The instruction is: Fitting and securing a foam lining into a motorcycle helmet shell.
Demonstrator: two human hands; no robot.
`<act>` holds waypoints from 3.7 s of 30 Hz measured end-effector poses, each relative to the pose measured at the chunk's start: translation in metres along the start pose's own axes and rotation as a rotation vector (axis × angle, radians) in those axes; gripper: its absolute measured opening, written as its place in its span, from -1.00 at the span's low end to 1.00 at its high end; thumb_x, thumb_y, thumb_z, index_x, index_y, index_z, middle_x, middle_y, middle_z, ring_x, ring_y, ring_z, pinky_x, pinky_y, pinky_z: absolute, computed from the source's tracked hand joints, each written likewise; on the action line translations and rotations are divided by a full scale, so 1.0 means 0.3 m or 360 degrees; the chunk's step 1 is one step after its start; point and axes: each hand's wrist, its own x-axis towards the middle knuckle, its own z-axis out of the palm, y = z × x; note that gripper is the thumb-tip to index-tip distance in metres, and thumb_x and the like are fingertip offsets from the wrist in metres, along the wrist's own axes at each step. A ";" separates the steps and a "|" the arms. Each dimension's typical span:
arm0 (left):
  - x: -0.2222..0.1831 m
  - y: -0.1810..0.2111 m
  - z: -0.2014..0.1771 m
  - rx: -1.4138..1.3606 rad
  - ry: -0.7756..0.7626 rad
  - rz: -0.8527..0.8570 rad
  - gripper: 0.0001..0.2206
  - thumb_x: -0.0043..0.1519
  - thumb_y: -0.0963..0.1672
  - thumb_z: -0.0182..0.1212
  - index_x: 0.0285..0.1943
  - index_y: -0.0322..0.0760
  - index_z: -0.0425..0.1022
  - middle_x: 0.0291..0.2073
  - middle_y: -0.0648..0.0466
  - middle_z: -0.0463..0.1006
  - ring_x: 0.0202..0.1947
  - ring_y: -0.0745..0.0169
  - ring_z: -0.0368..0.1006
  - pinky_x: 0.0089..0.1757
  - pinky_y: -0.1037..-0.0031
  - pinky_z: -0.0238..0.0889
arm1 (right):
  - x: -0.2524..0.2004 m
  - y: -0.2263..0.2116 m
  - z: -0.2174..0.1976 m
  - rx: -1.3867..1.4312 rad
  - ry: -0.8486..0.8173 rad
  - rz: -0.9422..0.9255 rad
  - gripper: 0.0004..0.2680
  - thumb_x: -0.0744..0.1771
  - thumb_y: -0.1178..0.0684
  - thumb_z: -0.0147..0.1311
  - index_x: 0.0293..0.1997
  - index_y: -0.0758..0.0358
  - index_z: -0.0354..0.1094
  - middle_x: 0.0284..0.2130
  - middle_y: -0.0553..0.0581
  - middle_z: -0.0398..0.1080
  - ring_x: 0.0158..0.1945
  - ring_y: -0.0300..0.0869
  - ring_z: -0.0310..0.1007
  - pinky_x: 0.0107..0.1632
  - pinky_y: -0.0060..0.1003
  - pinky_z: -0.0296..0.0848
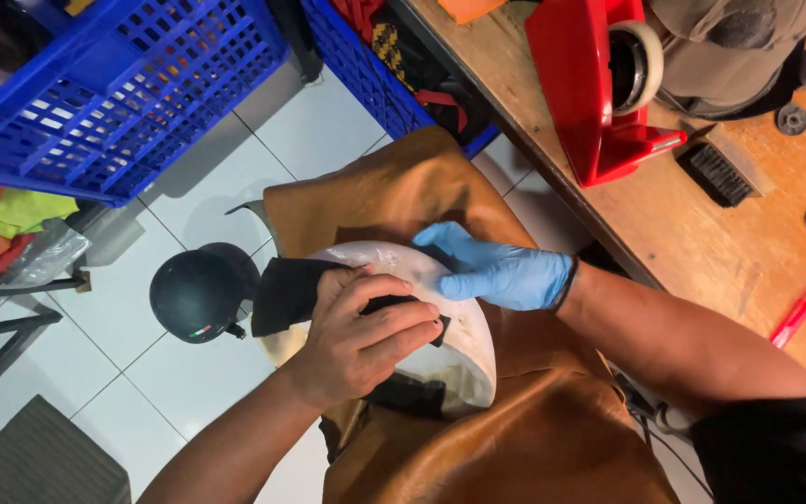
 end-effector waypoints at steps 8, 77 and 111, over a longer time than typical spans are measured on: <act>-0.003 -0.013 0.022 0.0129 0.0088 0.0009 -0.82 0.40 -0.14 0.13 -0.19 -0.05 0.66 -0.14 0.33 0.66 -0.06 0.27 0.44 0.12 0.14 0.25 | -0.014 -0.043 -0.008 0.0354 0.0123 0.0015 -0.36 0.23 -0.08 0.36 0.41 0.17 0.02 0.35 0.24 0.22 0.33 0.01 0.29 0.31 -0.04 0.38; 0.038 -0.256 0.075 0.0015 -0.0251 -0.0316 -0.75 0.38 -0.15 0.14 0.21 -0.06 0.56 -0.04 -0.14 0.58 0.10 -0.27 0.49 0.03 0.04 0.36 | -0.032 -0.232 0.074 -0.0819 0.1173 -0.0462 -0.83 0.40 0.09 0.14 0.10 0.22 0.38 -0.14 0.14 0.48 0.07 -0.09 0.47 0.15 -0.05 0.47; 0.101 -0.188 0.049 0.0036 -0.0449 -0.0528 -0.69 0.34 -0.07 0.17 0.27 -0.08 0.49 0.08 -0.02 0.55 0.06 -0.16 0.45 -0.06 0.12 0.28 | -0.124 -0.140 0.060 0.0082 0.1279 -0.0203 -0.90 0.33 0.13 0.26 -0.10 0.18 0.51 -0.11 0.06 0.53 0.03 -0.16 0.48 0.24 -0.18 0.36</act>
